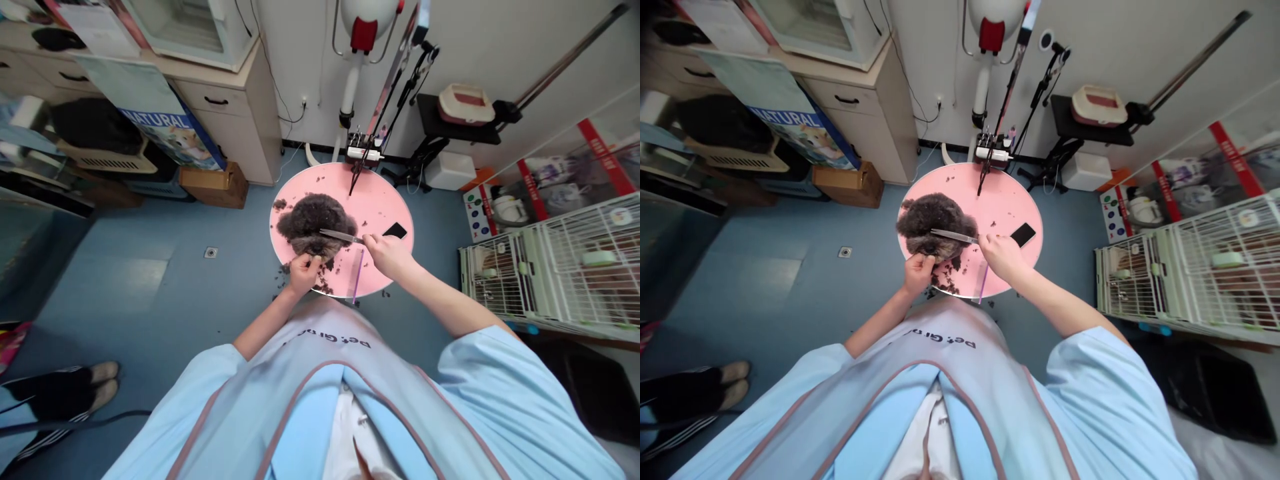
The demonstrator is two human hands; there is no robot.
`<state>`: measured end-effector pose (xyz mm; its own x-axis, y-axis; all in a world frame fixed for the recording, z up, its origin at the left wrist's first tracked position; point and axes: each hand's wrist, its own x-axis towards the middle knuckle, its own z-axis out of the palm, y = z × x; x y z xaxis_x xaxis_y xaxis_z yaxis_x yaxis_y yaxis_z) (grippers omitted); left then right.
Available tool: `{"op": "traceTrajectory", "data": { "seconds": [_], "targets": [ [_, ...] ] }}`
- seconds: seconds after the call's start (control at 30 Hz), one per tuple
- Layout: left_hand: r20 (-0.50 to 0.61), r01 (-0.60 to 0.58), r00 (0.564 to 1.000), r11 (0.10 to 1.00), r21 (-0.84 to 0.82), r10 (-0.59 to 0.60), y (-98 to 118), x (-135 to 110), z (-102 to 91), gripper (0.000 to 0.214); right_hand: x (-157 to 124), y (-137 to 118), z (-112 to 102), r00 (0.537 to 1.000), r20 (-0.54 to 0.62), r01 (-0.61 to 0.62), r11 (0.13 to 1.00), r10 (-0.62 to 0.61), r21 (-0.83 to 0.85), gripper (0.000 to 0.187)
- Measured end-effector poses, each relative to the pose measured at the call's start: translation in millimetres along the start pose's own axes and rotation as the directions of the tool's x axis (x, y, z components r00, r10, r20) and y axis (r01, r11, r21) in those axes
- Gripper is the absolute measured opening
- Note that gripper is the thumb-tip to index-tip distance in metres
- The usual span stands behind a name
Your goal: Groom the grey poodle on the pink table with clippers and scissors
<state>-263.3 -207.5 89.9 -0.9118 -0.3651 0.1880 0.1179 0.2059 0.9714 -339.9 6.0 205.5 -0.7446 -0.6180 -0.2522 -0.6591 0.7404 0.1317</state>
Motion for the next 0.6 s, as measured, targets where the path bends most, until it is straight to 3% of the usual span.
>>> {"op": "traceTrajectory", "data": {
  "seconds": [0.37, 0.6],
  "targets": [
    [0.017, -0.052, 0.999, 0.999, 0.01, 0.052, 3.6, -0.8, 2.7, 0.053, -10.5, -2.9, 20.3, 1.0, -0.026, -0.007, 0.999, 0.006, -0.042, 0.036],
    [0.038, -0.097, 0.995, 0.995, -0.008, 0.098, 7.0, 0.1, 6.3, 0.051, -13.7, -10.8, 15.4, 0.999, 0.024, -0.046, 0.997, 0.048, -0.066, 0.037]
  ]
}}
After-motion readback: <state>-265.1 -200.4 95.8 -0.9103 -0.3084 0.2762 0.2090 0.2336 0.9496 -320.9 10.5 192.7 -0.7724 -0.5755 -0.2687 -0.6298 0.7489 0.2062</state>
